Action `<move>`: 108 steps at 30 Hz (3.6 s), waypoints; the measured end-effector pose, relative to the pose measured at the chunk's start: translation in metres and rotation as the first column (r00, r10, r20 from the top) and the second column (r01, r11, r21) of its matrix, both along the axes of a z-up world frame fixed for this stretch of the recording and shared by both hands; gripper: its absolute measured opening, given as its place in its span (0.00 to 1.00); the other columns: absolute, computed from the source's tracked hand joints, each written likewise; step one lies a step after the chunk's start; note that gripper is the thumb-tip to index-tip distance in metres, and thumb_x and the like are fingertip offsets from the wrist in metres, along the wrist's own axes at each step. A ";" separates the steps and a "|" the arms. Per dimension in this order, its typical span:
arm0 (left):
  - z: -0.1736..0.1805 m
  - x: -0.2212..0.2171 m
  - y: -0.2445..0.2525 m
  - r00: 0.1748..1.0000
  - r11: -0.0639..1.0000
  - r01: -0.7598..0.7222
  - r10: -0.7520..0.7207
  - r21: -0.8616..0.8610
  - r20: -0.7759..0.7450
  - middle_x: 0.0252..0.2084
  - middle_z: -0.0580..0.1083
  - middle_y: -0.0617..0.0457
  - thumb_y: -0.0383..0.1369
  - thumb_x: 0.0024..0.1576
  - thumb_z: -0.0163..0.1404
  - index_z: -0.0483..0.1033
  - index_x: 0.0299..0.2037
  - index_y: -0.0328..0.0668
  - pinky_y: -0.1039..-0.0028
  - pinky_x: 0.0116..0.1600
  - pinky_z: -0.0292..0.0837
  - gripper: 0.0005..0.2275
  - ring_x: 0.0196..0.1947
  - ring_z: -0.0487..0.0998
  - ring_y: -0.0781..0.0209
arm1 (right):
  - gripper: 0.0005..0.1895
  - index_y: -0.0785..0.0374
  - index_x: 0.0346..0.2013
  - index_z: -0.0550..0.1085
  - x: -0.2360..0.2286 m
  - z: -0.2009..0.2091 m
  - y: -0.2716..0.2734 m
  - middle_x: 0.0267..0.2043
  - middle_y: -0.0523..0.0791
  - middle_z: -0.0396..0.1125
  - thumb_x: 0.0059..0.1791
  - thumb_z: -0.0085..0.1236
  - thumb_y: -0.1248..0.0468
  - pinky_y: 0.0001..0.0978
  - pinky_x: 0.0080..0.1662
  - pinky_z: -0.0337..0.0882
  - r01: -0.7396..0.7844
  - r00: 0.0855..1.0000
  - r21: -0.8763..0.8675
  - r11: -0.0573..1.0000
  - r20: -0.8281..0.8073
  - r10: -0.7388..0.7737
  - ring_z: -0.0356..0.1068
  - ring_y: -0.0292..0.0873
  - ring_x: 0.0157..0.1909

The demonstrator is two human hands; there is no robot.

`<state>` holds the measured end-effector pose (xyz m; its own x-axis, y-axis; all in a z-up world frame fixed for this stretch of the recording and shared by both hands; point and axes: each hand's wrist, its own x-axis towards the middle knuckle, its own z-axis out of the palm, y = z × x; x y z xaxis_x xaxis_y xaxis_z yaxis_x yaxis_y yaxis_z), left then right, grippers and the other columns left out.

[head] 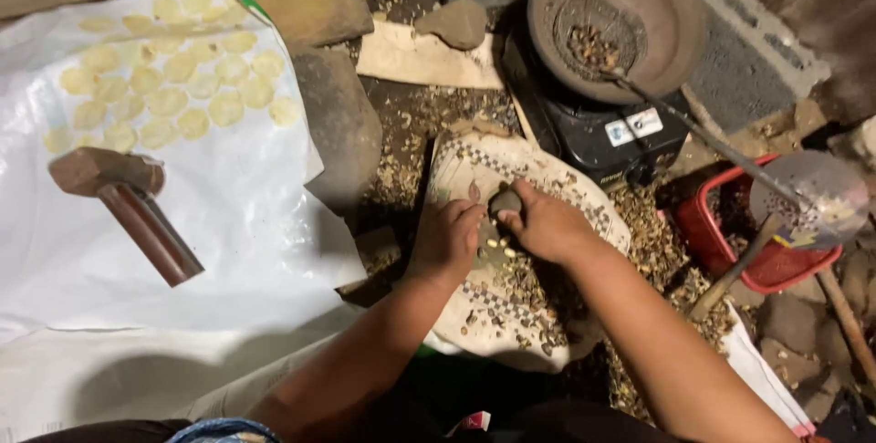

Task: Manually processing nuts by cracking shells with a stone and flattening kernels with a wooden mallet to make crackers

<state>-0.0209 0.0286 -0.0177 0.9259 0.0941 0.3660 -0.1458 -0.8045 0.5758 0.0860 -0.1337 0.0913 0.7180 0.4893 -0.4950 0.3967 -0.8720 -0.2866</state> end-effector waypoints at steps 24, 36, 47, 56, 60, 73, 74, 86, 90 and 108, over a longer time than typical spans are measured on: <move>-0.021 -0.017 0.003 0.997 0.984 -0.073 0.076 -0.164 0.011 0.41 0.70 0.51 0.38 0.60 0.51 0.76 0.45 0.51 0.60 0.52 0.69 0.07 0.45 0.73 0.45 | 0.26 0.51 0.64 0.60 -0.020 -0.004 -0.007 0.51 0.57 0.70 0.55 0.43 0.45 0.60 0.54 0.71 -0.024 0.995 0.020 1.000 0.094 0.022 0.73 0.69 0.52; -0.004 -0.009 -0.005 0.983 0.980 -0.182 0.178 -0.075 -0.052 0.42 0.70 0.55 0.37 0.57 0.55 0.74 0.43 0.57 0.62 0.50 0.70 0.07 0.42 0.74 0.47 | 0.24 0.44 0.64 0.59 -0.018 0.021 0.007 0.58 0.51 0.69 0.54 0.42 0.45 0.57 0.58 0.70 -0.177 0.978 -0.173 0.969 0.080 0.193 0.73 0.59 0.58; -0.022 -0.002 0.003 0.981 0.974 -0.192 0.195 -0.125 0.018 0.45 0.71 0.46 0.30 0.58 0.53 0.72 0.50 0.51 0.56 0.50 0.71 0.11 0.43 0.75 0.40 | 0.25 0.52 0.60 0.65 -0.041 -0.009 0.012 0.51 0.54 0.67 0.54 0.45 0.43 0.62 0.52 0.72 -0.152 0.947 0.099 0.983 0.299 0.117 0.73 0.71 0.47; -0.010 -0.012 0.010 1.000 0.996 -0.018 0.018 -0.084 0.001 0.43 0.70 0.51 0.27 0.60 0.49 0.74 0.50 0.50 0.64 0.53 0.71 0.10 0.45 0.74 0.47 | 0.26 0.50 0.60 0.61 -0.021 -0.025 0.008 0.45 0.57 0.73 0.54 0.44 0.41 0.60 0.53 0.71 0.145 0.988 -0.010 0.989 0.054 -0.144 0.74 0.65 0.52; -0.004 -0.012 0.011 0.999 0.998 -0.025 0.023 -0.063 -0.026 0.45 0.71 0.49 0.26 0.58 0.48 0.74 0.50 0.47 0.64 0.53 0.72 0.11 0.46 0.75 0.46 | 0.27 0.53 0.61 0.60 -0.023 -0.005 0.018 0.47 0.60 0.73 0.53 0.44 0.43 0.61 0.53 0.72 0.047 0.997 -0.025 0.999 0.054 -0.046 0.74 0.66 0.52; 0.015 0.014 0.001 0.998 0.986 -0.037 0.027 -0.164 -0.064 0.37 0.77 0.57 0.29 0.52 0.60 0.70 0.57 0.51 0.60 0.51 0.71 0.22 0.42 0.77 0.51 | 0.28 0.49 0.63 0.59 -0.023 0.000 -0.028 0.53 0.55 0.72 0.53 0.42 0.41 0.59 0.57 0.70 0.162 0.979 -0.148 0.976 0.144 -0.141 0.75 0.63 0.54; 0.017 0.014 0.003 0.998 0.985 -0.025 0.014 -0.172 -0.068 0.38 0.77 0.56 0.30 0.52 0.60 0.69 0.58 0.50 0.59 0.50 0.70 0.23 0.42 0.76 0.50 | 0.27 0.48 0.62 0.60 -0.020 -0.004 -0.030 0.53 0.55 0.72 0.53 0.44 0.41 0.59 0.58 0.70 0.182 0.977 -0.137 0.974 0.141 -0.162 0.75 0.63 0.55; 0.037 -0.008 -0.012 0.957 0.988 -0.143 0.154 0.063 -0.247 0.74 0.55 0.31 0.34 0.62 0.47 0.55 0.71 0.30 0.47 0.74 0.46 0.27 0.75 0.53 0.35 | 0.26 0.53 0.65 0.60 -0.018 0.003 0.013 0.52 0.57 0.69 0.56 0.44 0.46 0.55 0.58 0.67 -0.026 0.973 0.031 0.999 0.232 0.018 0.73 0.63 0.54; 0.020 -0.005 -0.015 0.928 0.988 -0.102 0.138 0.120 -0.346 0.77 0.48 0.33 0.41 0.64 0.45 0.51 0.73 0.35 0.49 0.76 0.40 0.30 0.78 0.46 0.38 | 0.28 0.52 0.64 0.59 -0.012 0.001 0.010 0.54 0.59 0.70 0.55 0.44 0.43 0.60 0.58 0.67 0.102 0.994 -0.014 0.995 0.035 -0.101 0.71 0.64 0.58; 0.008 0.005 -0.009 0.960 0.970 -0.229 0.238 0.079 -0.149 0.71 0.58 0.33 0.39 0.61 0.49 0.59 0.69 0.36 0.46 0.72 0.51 0.27 0.73 0.55 0.33 | 0.32 0.28 0.75 0.50 -0.014 0.030 -0.033 0.71 0.43 0.58 0.55 0.32 0.36 0.61 0.63 0.57 0.015 0.965 -0.444 0.896 0.243 0.104 0.71 0.57 0.61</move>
